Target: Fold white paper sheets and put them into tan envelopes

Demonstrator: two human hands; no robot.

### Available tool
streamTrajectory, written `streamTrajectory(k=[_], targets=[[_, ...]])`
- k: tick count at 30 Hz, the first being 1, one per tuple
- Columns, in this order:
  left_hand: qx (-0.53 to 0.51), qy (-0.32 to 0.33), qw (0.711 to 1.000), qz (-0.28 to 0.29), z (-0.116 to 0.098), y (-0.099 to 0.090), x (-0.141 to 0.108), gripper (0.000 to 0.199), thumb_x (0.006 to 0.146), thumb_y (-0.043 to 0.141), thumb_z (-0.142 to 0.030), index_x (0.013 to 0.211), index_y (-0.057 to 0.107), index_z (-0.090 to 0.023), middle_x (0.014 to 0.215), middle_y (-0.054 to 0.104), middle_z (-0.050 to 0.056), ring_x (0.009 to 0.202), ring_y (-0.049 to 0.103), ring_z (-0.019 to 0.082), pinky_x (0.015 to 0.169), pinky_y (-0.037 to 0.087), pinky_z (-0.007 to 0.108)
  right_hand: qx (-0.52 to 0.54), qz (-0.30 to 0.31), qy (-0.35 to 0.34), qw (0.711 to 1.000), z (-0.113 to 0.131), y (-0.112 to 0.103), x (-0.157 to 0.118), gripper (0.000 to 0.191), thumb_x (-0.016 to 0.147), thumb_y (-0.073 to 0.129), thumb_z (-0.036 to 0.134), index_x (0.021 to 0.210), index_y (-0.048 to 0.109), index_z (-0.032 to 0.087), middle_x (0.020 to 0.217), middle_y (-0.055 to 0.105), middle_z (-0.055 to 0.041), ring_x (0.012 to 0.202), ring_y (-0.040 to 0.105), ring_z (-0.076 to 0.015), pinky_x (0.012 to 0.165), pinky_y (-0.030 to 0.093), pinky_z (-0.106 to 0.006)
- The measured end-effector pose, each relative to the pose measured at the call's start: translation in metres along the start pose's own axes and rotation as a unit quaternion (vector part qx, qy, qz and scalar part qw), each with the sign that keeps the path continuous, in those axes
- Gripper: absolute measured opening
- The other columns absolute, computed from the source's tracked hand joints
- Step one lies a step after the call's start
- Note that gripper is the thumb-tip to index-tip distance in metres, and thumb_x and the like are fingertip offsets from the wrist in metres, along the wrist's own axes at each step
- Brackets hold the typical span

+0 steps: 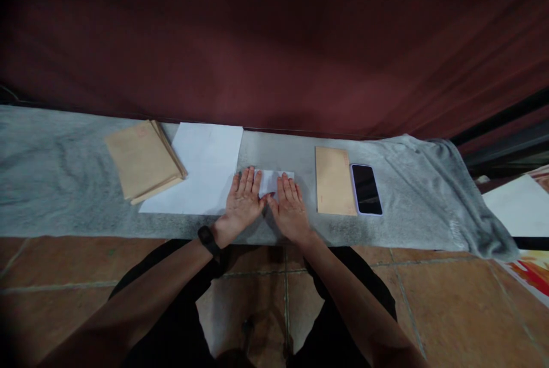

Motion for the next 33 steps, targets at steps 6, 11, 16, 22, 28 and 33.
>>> streamTrajectory(k=[6,11,16,22,28,33], targets=[[-0.005,-0.002,0.998,0.065,-0.005,0.002,0.001,0.073,0.106,0.037,-0.044,0.165,0.018,-0.006,0.173,0.017,0.02,0.162,0.006,0.03,0.133,0.005,0.053,-0.016,0.009,-0.026,0.999,0.013,0.011,-0.007,0.066,0.11,0.032,0.047,0.163,0.03,0.008,0.17,0.03,-0.019,0.159,0.026,-0.0281,0.129,0.024,-0.051],[0.003,-0.003,0.999,0.049,-0.004,0.001,0.001,0.072,0.106,0.036,-0.047,0.163,0.023,-0.004,0.171,0.02,0.023,0.161,0.01,0.031,0.133,0.005,0.052,-0.032,-0.007,-0.011,0.999,0.001,0.007,-0.007,0.069,0.109,0.034,0.048,0.162,0.031,0.003,0.169,0.031,-0.0224,0.158,0.027,-0.0307,0.128,0.025,-0.053],[0.015,0.001,1.0,0.013,-0.003,0.002,0.0,0.071,0.105,0.039,-0.047,0.161,0.029,-0.004,0.17,0.024,0.024,0.16,0.017,0.033,0.132,0.014,0.056,-0.046,-0.009,0.005,0.999,-0.007,0.005,-0.007,0.072,0.109,0.032,0.05,0.161,0.031,0.001,0.168,0.03,-0.024,0.157,0.029,-0.0321,0.128,0.024,-0.052],[0.048,-0.004,0.998,0.04,0.002,0.006,-0.001,0.072,0.106,0.037,-0.048,0.161,0.028,-0.003,0.17,0.023,0.024,0.16,0.019,0.034,0.13,0.02,0.056,-0.051,-0.009,0.013,0.999,-0.014,0.006,-0.008,0.074,0.109,0.032,0.052,0.161,0.032,-0.001,0.168,0.03,-0.0246,0.157,0.029,-0.0333,0.128,0.024,-0.052],[0.045,0.01,0.999,0.028,0.007,0.001,-0.006,0.07,0.106,0.04,-0.046,0.16,0.031,-0.002,0.17,0.025,0.024,0.159,0.023,0.033,0.129,0.024,0.051,-0.049,-0.02,0.018,0.998,-0.017,0.005,-0.009,0.073,0.108,0.035,0.051,0.162,0.03,0.002,0.169,0.03,-0.0237,0.156,0.03,-0.0338,0.127,0.024,-0.052],[0.044,0.005,0.999,0.005,0.01,-0.003,-0.011,0.067,0.107,0.037,-0.04,0.16,0.03,0.0,0.168,0.028,0.025,0.159,0.026,0.032,0.129,0.027,0.051,-0.046,-0.03,0.02,0.998,-0.018,0.006,-0.01,0.072,0.108,0.037,0.049,0.162,0.029,0.002,0.168,0.03,-0.0243,0.156,0.03,-0.0341,0.127,0.025,-0.053]])
Point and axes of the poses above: each hand's wrist, its own x-axis towards the middle knuckle, its own y-axis out of the palm, z = x × y, the point moved 10 cm from there along x, towards the middle knuckle
